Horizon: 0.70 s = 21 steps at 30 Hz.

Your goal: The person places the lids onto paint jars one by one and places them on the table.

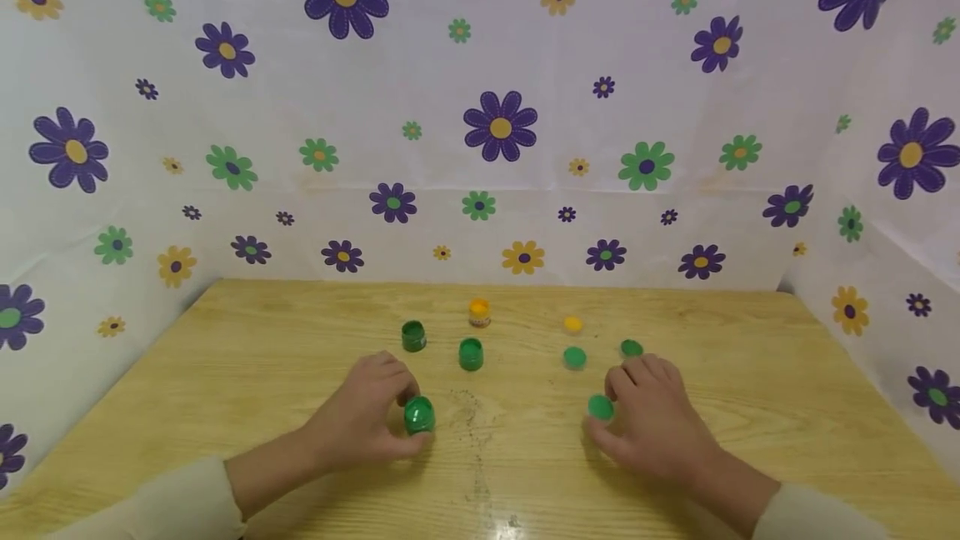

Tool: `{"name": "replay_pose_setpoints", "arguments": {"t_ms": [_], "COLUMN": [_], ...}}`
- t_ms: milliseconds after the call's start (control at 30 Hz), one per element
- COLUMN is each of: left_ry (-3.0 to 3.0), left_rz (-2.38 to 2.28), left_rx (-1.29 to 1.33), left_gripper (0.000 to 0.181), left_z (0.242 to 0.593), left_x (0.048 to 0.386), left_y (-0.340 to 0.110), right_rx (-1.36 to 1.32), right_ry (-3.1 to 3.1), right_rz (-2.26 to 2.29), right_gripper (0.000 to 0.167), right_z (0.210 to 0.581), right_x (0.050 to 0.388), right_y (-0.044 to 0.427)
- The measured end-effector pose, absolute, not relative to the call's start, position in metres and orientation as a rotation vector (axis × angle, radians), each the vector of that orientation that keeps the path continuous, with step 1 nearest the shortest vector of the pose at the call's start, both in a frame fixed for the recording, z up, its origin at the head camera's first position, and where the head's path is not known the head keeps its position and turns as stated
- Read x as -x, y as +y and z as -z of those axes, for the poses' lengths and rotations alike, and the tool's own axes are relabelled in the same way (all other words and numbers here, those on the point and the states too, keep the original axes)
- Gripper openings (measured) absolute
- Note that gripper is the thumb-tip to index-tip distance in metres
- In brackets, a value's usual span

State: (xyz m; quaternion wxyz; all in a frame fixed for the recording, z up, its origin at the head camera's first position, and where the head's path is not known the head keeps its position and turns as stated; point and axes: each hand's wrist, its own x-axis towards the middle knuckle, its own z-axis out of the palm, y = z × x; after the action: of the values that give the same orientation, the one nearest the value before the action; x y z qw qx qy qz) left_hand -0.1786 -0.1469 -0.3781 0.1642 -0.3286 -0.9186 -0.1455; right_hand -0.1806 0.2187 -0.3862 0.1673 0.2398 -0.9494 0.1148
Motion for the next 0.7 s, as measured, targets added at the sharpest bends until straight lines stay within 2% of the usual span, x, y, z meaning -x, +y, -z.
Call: {"name": "replay_pose_setpoints", "arguments": {"t_ms": [700], "left_ry": [-2.594], "left_rz": [0.471], "left_rx": [1.052], "left_gripper": [0.025], "left_z": [0.375], "left_x": [0.164], "left_y": [-0.116], "right_rx": [-0.852], "right_ry": [-2.747], "right_rz": [-0.537], "right_gripper": [0.028], "right_z": [0.366], "right_x": [0.143], "right_y": [0.151]}}
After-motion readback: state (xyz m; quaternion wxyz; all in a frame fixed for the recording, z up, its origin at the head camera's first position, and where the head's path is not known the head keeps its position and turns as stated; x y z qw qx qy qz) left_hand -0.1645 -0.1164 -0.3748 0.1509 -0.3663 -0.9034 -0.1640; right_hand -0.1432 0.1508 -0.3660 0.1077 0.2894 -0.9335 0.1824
